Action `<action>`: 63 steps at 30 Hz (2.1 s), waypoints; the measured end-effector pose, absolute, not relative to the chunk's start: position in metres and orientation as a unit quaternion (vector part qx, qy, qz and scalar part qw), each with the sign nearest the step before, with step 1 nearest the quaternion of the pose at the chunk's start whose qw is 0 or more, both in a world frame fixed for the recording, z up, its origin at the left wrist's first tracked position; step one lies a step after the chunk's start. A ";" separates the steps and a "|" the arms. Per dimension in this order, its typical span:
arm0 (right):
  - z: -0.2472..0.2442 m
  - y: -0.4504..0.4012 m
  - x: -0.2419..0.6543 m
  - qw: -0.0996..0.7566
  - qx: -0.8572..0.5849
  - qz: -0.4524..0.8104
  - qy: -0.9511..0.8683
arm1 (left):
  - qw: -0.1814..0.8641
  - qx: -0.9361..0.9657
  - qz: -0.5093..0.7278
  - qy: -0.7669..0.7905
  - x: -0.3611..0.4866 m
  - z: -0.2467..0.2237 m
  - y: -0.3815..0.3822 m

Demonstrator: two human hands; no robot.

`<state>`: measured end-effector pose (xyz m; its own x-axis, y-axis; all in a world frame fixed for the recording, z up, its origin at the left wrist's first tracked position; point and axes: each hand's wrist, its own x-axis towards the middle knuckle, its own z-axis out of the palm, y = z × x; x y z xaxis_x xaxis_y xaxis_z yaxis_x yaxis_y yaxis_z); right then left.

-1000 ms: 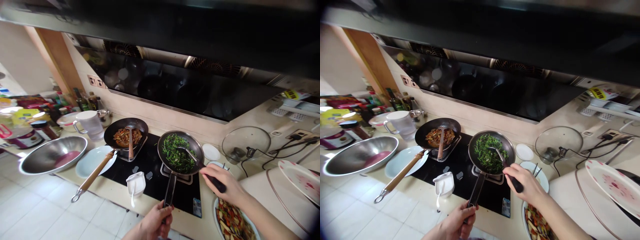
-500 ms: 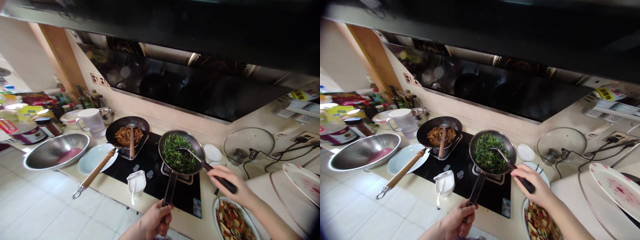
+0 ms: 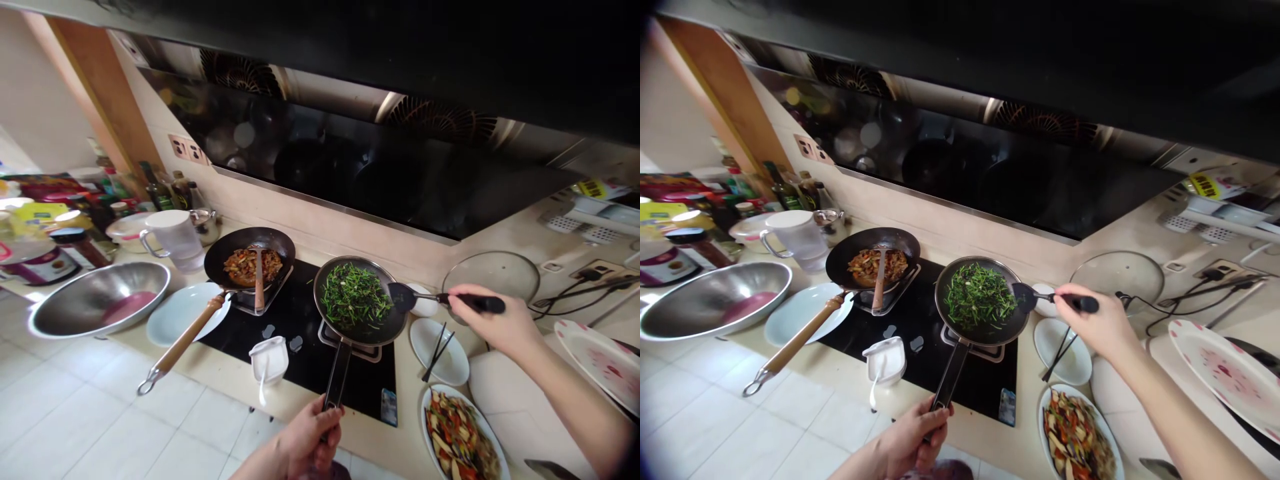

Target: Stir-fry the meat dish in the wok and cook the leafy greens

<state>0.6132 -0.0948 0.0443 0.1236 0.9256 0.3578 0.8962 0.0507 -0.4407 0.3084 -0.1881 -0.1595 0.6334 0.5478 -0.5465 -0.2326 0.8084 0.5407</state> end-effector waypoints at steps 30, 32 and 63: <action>0.018 -0.093 0.547 0.175 -0.381 0.138 -0.897 | 0.869 0.228 0.229 0.374 0.314 -0.160 -0.190; 0.049 -0.084 0.531 0.244 -0.394 0.163 -0.871 | 0.868 0.228 0.228 0.377 0.313 -0.159 -0.189; -0.007 -0.108 0.607 0.511 -0.704 0.289 -0.399 | 0.879 0.208 0.232 0.360 0.308 -0.168 -0.190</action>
<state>0.6070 -0.1084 -0.0065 0.5138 0.8579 0.0006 0.2668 -0.1591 -0.9505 0.3077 -0.1904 -0.1683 0.6329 0.5582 -0.5366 -0.2579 0.8054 0.5337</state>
